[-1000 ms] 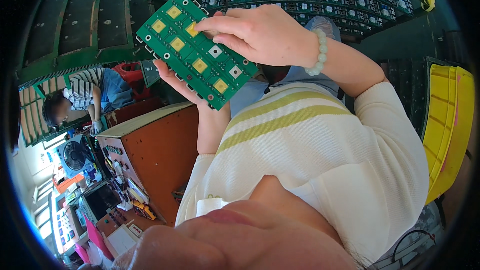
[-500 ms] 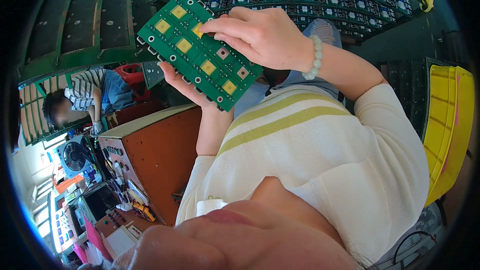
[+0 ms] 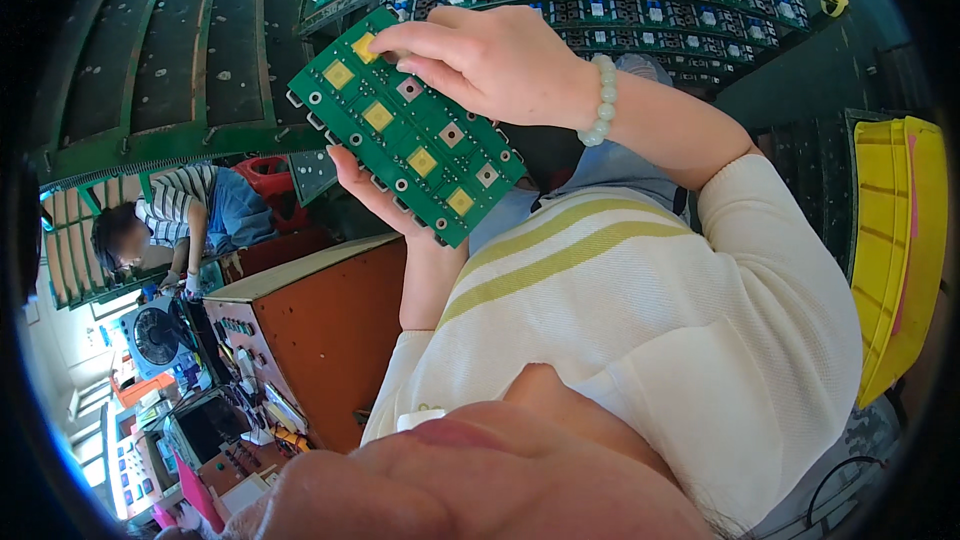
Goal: The person holds a green circuit board and wipes its surface with a yellow cloth. They flip the board over to clean the other side, then use a small tool to scrape or clean specific components. The person repeats this process with multiple boards, placing them on a nearby rack after cleaning.
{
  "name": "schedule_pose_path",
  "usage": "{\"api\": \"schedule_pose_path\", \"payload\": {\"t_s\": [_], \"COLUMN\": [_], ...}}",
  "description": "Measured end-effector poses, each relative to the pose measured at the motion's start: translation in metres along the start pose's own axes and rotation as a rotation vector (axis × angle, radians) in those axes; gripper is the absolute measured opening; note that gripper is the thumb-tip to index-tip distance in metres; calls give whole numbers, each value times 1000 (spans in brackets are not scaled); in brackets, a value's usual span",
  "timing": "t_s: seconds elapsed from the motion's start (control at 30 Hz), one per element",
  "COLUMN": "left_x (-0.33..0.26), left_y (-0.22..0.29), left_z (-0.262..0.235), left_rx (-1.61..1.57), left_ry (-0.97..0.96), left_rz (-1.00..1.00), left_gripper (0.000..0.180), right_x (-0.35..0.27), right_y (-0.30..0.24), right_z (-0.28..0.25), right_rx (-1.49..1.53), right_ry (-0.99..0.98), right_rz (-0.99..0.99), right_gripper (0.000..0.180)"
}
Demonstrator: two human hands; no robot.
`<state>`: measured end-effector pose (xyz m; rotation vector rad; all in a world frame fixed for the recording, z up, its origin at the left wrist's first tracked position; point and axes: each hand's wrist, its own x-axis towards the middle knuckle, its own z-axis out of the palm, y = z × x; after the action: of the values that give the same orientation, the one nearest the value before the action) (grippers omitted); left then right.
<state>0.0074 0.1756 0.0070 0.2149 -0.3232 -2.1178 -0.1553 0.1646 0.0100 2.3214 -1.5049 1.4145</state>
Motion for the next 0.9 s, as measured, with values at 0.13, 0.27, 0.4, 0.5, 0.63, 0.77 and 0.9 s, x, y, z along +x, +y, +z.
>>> {"api": "schedule_pose_path", "payload": {"t_s": [0.13,0.27,0.4,0.5,0.63,0.77,0.9], "left_x": [1,0,1,1,2,6,8], "left_y": [4,2,1,-1,-1,2,0], "left_z": [-12,-10,-15,-11,-6,-18,-19], "left_rx": [253,320,147,214,359,197,379], "left_ry": [-33,14,11,75,161,-56,9], "left_rz": [-49,-32,-15,37,96,29,-21], "left_gripper": [85,84,82,79,79,81,84], "right_x": [0,0,-3,-6,-4,0,1], "right_y": [-6,-5,3,0,-1,0,1], "right_z": [-11,-14,-3,4,8,6,2], "right_rx": [179,212,3,-10,-87,246,425], "right_ry": [-125,-161,-55,-43,7,16,35], "right_rz": [171,213,33,71,48,163,305], "right_gripper": [28,24,34,35,32,28,27]}}
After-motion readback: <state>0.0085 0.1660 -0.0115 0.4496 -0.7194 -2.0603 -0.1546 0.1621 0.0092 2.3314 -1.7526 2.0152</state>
